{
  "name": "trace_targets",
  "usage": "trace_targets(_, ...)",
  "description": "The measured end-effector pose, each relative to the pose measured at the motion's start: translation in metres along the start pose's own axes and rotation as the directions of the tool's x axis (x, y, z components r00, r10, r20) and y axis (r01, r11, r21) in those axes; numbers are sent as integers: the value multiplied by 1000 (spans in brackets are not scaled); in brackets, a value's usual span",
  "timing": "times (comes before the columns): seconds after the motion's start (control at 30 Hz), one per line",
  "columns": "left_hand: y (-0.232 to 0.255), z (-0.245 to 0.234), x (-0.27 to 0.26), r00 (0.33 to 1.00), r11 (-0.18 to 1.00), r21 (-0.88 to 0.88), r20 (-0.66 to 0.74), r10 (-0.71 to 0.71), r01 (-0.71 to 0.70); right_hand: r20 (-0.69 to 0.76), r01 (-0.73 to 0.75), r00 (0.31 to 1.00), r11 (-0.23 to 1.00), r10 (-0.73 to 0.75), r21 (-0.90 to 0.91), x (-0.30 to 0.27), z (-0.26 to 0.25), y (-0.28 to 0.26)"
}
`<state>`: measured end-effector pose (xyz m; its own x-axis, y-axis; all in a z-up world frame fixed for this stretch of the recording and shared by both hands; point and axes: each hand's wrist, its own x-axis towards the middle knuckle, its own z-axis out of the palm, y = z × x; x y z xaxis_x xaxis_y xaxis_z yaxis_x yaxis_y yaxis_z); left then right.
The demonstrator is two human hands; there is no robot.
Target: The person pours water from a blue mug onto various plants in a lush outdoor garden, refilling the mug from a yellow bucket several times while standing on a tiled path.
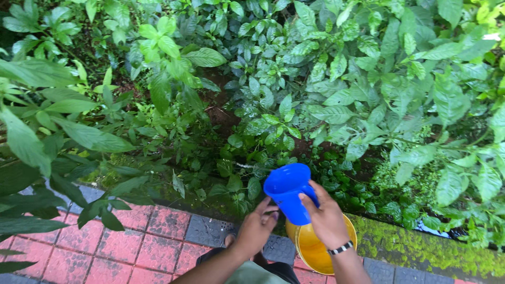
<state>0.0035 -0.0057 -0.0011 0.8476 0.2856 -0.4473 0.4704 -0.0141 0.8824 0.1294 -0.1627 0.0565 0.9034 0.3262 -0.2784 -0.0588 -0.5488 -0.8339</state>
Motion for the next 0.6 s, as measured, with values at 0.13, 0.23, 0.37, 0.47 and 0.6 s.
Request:
trace_targets(0.13,9,28,9,991,999,42,136,-12,7,-40,-65,997,988,71,138,-8,-29,27)
trace_targets(0.23,20,47,15,973,998,63,232,-8,-7,-86,-168,981,983,174,79,-14,-50,39)
trace_targets(0.37,21,70,24,945,991,123,326,8,-50,-138,-195,967,969,216,153,-18,-67,49)
trace_targets(0.47,12,89,30,932,981,72,329,148,-182,-167,-200,961,972,219,121,-20,-74,50)
trace_targets(0.6,17,100,32,926,987,159,377,-36,-27,-171,-182,964,974,203,132,-20,-80,48)
